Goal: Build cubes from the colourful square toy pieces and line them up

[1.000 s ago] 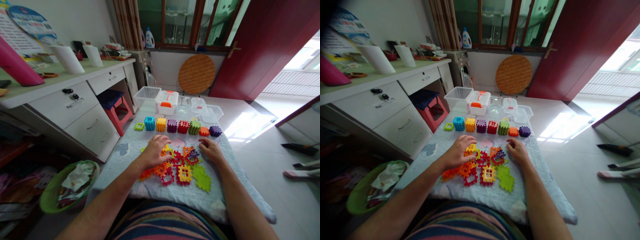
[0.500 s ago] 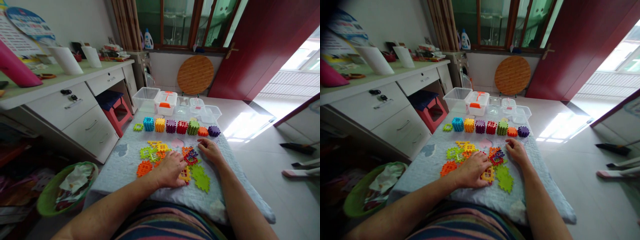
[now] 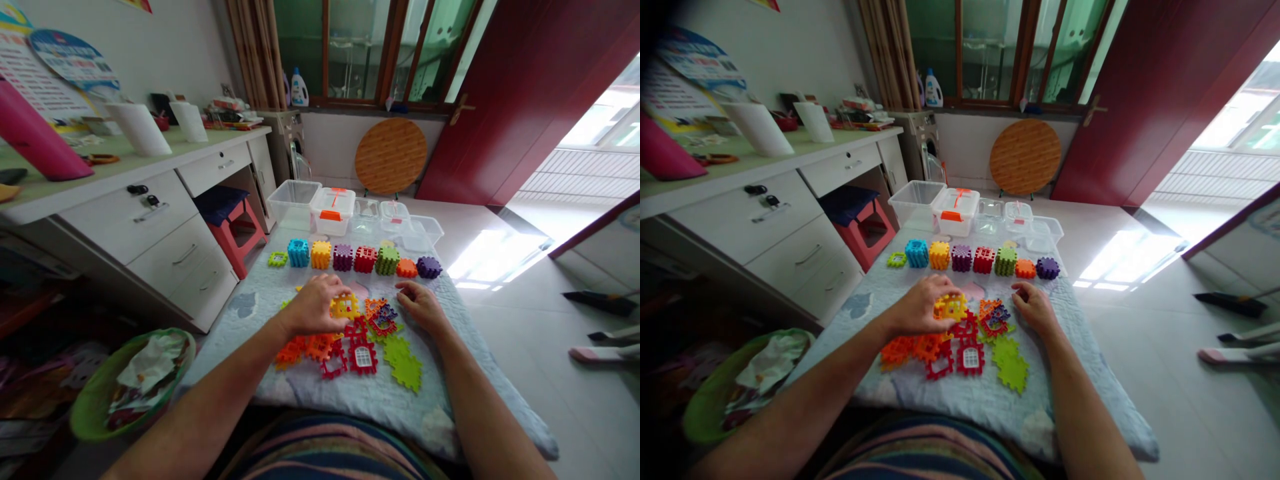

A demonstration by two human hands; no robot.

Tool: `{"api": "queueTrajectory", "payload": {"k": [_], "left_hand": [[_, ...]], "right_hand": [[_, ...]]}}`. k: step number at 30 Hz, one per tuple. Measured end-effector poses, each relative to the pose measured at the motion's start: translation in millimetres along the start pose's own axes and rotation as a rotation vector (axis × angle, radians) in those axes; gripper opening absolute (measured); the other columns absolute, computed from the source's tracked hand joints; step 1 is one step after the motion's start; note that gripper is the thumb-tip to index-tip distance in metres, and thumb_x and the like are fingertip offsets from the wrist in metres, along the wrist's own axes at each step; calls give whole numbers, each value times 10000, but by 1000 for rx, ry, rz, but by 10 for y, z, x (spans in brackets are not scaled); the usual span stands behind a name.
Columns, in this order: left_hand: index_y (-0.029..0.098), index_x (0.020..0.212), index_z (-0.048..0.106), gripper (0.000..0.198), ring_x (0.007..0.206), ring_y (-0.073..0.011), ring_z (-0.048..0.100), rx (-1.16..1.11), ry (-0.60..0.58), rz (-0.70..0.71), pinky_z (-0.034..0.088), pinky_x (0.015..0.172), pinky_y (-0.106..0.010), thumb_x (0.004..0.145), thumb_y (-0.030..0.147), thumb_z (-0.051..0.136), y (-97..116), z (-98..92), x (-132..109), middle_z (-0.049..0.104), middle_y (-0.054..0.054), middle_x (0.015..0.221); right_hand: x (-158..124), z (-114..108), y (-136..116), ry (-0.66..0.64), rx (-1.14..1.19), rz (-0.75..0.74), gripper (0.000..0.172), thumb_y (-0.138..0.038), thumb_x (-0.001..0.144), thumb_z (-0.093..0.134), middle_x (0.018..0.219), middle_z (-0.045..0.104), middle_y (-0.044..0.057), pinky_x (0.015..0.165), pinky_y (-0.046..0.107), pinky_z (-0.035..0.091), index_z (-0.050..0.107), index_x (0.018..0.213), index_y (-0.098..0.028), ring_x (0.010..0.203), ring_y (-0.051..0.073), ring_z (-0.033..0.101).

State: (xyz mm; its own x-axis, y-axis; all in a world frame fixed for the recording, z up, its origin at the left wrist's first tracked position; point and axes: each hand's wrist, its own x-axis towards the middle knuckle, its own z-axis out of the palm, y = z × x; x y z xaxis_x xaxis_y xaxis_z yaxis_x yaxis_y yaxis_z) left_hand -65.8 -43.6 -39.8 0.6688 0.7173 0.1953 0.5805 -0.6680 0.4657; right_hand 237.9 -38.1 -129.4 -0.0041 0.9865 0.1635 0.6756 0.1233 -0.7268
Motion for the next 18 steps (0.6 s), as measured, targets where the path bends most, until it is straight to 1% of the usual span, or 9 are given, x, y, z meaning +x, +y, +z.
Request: {"api": "queueTrajectory", "payload": {"k": [1,3,5,6,9,13,15,18], "left_hand": [[173,1075,670,434,918,-230,583,-56,8,-61,443,870,-353,679,351,697,-121,-66,28,615,-71,979],[160,1052,679,419,868,-208,599,-130,-24,-156,466,823,-317,681,355,684,-345,-151,86,610,-61,944],[161,1020,691,419,838,-196,603,-137,-47,-221,471,789,-292,661,376,688,-501,-169,138,615,-50,929],[164,1002,698,415,829,-194,602,-124,-60,-238,468,777,-281,651,385,692,-546,-158,159,621,-44,918],[172,930,722,365,800,-197,595,-53,-101,-234,454,738,-267,630,380,696,-569,-87,198,635,-41,860],[173,843,739,307,745,-222,579,67,-224,-185,436,684,-292,617,377,696,-534,-6,215,631,-56,785],[174,862,741,339,754,-239,577,117,-281,-171,432,682,-305,606,393,706,-546,9,225,631,-65,795],[162,944,734,440,812,-270,578,177,-333,-173,433,712,-329,591,423,721,-588,9,247,636,-86,859]], "right_hand": [[1,-1,-4,-3,1,1,293,-350,785,524,624,552,-18,590,280,399,640,975,-160,561,134,498],[2,-2,-10,-3,3,4,299,-353,782,524,632,558,-14,593,282,402,640,975,-156,566,136,503],[3,-3,-11,1,9,4,300,-356,781,521,633,565,-11,591,281,406,641,969,-155,566,136,506],[3,-3,-9,4,14,2,298,-356,779,521,629,566,-11,586,279,406,642,965,-156,563,135,504],[1,1,-2,7,29,-4,287,-352,774,526,608,555,-18,564,269,399,647,954,-164,550,130,487],[-2,7,1,3,42,-3,284,-350,777,529,601,539,-24,555,263,389,643,958,-163,545,126,475],[-1,4,-4,0,36,-1,286,-350,780,528,604,533,-26,556,264,383,642,961,-159,545,124,473],[1,-6,-18,-5,14,1,288,-346,784,526,610,523,-29,562,267,372,645,962,-153,547,121,471]]}}
